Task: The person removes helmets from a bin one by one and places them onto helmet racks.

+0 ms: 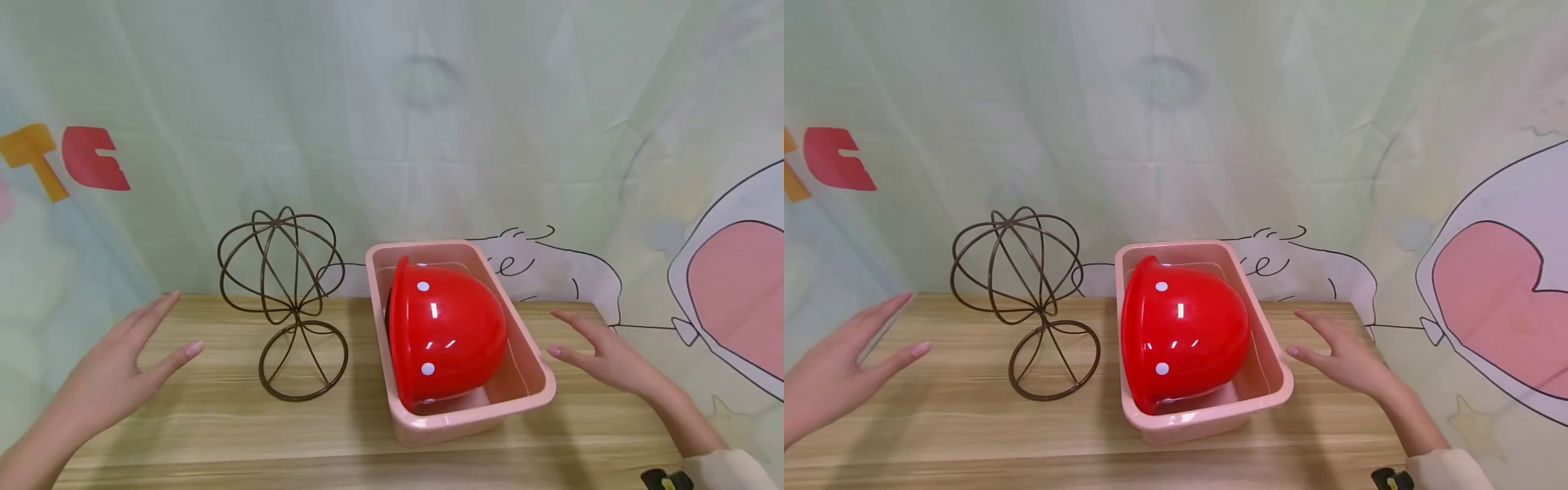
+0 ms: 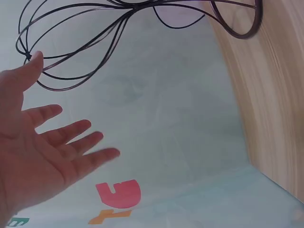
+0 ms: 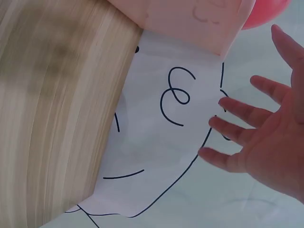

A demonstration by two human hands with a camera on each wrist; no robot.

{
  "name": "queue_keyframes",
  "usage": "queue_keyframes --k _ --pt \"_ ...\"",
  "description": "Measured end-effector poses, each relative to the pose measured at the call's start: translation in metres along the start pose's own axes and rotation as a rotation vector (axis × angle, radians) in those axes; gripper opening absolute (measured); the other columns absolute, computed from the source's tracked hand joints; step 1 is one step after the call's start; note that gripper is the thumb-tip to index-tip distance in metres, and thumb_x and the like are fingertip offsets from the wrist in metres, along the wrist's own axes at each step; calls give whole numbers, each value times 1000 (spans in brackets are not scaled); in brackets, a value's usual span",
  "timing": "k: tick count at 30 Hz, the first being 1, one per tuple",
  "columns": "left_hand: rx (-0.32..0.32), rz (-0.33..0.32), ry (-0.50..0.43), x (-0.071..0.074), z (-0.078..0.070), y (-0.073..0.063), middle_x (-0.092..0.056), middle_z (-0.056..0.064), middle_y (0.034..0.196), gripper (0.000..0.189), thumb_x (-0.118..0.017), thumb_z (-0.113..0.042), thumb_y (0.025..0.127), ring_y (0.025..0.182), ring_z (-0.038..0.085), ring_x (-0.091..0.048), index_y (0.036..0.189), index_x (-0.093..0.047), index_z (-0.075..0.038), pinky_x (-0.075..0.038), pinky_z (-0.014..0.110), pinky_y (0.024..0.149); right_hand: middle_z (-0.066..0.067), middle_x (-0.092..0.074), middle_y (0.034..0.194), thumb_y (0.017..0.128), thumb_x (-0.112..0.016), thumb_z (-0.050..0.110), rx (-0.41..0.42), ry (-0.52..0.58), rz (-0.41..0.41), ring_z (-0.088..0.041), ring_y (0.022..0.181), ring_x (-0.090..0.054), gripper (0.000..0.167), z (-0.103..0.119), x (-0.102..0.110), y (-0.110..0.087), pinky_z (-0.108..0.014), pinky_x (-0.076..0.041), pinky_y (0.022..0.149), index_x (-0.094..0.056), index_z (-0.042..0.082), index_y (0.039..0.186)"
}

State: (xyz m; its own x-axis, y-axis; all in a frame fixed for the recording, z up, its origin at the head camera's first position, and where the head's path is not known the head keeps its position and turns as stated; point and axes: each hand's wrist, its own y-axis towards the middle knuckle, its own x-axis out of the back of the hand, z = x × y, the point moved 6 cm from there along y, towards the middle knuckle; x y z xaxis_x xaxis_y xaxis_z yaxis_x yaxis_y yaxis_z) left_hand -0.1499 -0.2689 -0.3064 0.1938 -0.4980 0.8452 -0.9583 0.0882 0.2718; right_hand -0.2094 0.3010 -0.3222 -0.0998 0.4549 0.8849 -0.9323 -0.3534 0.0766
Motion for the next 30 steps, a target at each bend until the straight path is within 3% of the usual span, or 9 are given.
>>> queue_keyframes --k 2,3,5,7,9,13,18,25,30 --pt "-1 -16 -9 2 -5 -1 -33 31 136 77 -64 -33 85 116 52 -35 146 -21 -11 -30 66 84 -20 -46 130 86 -63 33 30 26 -1 -43 116 -41 61 3 -1 0 -64 -38 83 -41 2 133" --pt "-7 -30 -14 3 -8 -1 -37 30 133 76 -65 -32 84 112 49 -39 145 -24 -11 -37 59 84 -20 -48 128 86 -64 31 44 36 -3 -42 114 -43 59 5 -1 0 -63 -40 82 -43 2 132" --pt "-30 -61 -35 5 -15 -1 -44 26 128 73 -68 -29 82 110 32 -47 142 -31 -10 -48 35 82 -19 -52 124 85 -65 28 69 47 -3 -40 108 -48 55 8 -3 1 -60 -44 79 -46 2 130" --pt "-73 -94 -82 6 -23 -2 -49 23 123 70 -71 -24 80 108 16 -48 139 -37 -9 -46 11 75 -17 -55 119 84 -66 25 91 52 0 -36 103 -52 53 10 -5 2 -56 -47 75 -47 4 129" --pt "-114 -119 -123 7 -32 -2 -52 19 120 66 -73 -19 78 105 -1 -45 136 -42 -9 -36 -3 71 -15 -57 117 84 -67 25 103 64 13 -32 100 -54 53 12 -7 3 -51 -49 74 -48 5 129" --pt "-161 -120 -187 6 -46 -2 -56 16 115 64 -74 -13 77 100 -15 -40 134 -44 -10 -37 -2 72 -13 -58 114 83 -68 25 121 80 40 -28 97 -57 53 14 -13 4 -39 -50 71 -49 4 128" --pt "-191 -79 -217 2 -59 -2 -58 14 111 64 -73 -11 77 99 -14 -44 134 -44 -8 -40 1 72 -11 -58 113 84 -66 28 122 113 89 -27 97 -57 53 13 -21 5 -32 -51 71 -49 4 127" --pt "-202 -37 -257 -1 -77 -1 -59 7 109 64 -71 -11 79 91 -6 -55 136 -42 -13 -45 6 72 -8 -56 118 85 -65 29 87 200 149 -25 100 -55 52 10 -28 7 -33 -51 74 -47 11 130" --pt "-247 -18 -325 -7 -95 3 -59 3 107 59 -69 -7 80 93 0 -55 133 -44 -14 -47 11 73 -9 -55 120 85 -64 28 107 205 156 -27 101 -55 52 13 -30 9 -31 -51 74 -46 9 131"
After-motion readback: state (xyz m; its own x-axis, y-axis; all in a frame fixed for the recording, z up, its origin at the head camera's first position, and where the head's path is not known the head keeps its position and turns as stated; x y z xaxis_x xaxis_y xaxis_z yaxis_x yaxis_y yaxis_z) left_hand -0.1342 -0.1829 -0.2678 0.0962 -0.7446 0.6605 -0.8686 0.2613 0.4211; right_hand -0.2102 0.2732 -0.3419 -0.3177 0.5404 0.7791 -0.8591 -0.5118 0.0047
